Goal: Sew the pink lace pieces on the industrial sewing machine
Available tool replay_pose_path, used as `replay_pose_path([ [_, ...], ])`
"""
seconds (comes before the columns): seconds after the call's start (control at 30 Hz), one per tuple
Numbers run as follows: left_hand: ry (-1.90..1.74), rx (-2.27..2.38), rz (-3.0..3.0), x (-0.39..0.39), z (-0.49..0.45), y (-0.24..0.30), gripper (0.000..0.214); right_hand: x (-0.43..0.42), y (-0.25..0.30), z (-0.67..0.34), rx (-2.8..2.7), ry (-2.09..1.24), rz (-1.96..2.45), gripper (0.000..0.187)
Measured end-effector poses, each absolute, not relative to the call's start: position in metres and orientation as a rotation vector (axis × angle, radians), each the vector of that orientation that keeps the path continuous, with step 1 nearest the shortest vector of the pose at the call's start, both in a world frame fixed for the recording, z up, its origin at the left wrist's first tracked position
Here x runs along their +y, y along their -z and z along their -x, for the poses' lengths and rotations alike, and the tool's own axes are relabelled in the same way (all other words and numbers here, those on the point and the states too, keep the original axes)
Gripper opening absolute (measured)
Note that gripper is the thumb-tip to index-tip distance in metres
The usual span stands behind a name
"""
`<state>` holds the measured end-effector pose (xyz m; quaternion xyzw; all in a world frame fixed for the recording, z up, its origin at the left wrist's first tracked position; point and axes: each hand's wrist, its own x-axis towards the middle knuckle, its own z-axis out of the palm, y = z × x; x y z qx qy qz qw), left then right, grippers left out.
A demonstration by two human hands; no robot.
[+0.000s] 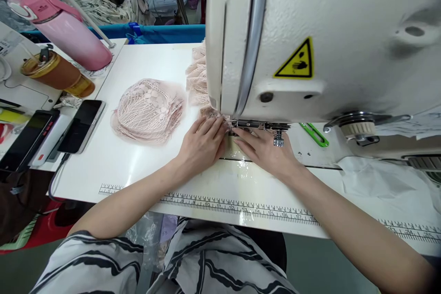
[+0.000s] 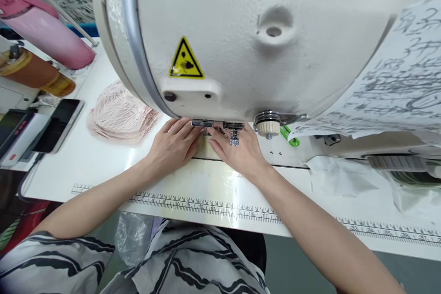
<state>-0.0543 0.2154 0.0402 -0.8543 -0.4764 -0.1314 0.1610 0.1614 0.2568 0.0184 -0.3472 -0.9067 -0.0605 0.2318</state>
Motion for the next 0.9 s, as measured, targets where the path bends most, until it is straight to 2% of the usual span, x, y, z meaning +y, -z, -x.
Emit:
replay_pose_path([
  [0.27, 0.406, -1.46, 2.454, 0.218, 0.057, -0.031, 0.04, 0.26, -0.024, -0.165, -2.457, -0.014, 1.164, 0.038],
  [0.5, 0.398, -1.501, 2.415, 0.215, 0.058, -0.045, 0.039, 0.266, -0.008, -0.169, -2.232, 0.058, 1.12, 0.041],
  [0.7, 0.406, -2.019, 1.925, 0.229, 0.126, -0.072, 0.044, 0.271, -0.008, -0.169, -2.241, 0.164, 1.059, 0.039],
  [0.77, 0.391, -2.145, 1.924, 0.227, 0.15, -0.071, 0.039, 0.271, -0.011, -0.169, -2.238, 0.163, 1.031, 0.039],
  [0.9, 0.749, -2.189, 2.029, 0.217, 0.174, -0.055, 0.024, 0.271, -0.014, -0.167, -2.244, 0.165, 0.943, 0.036],
])
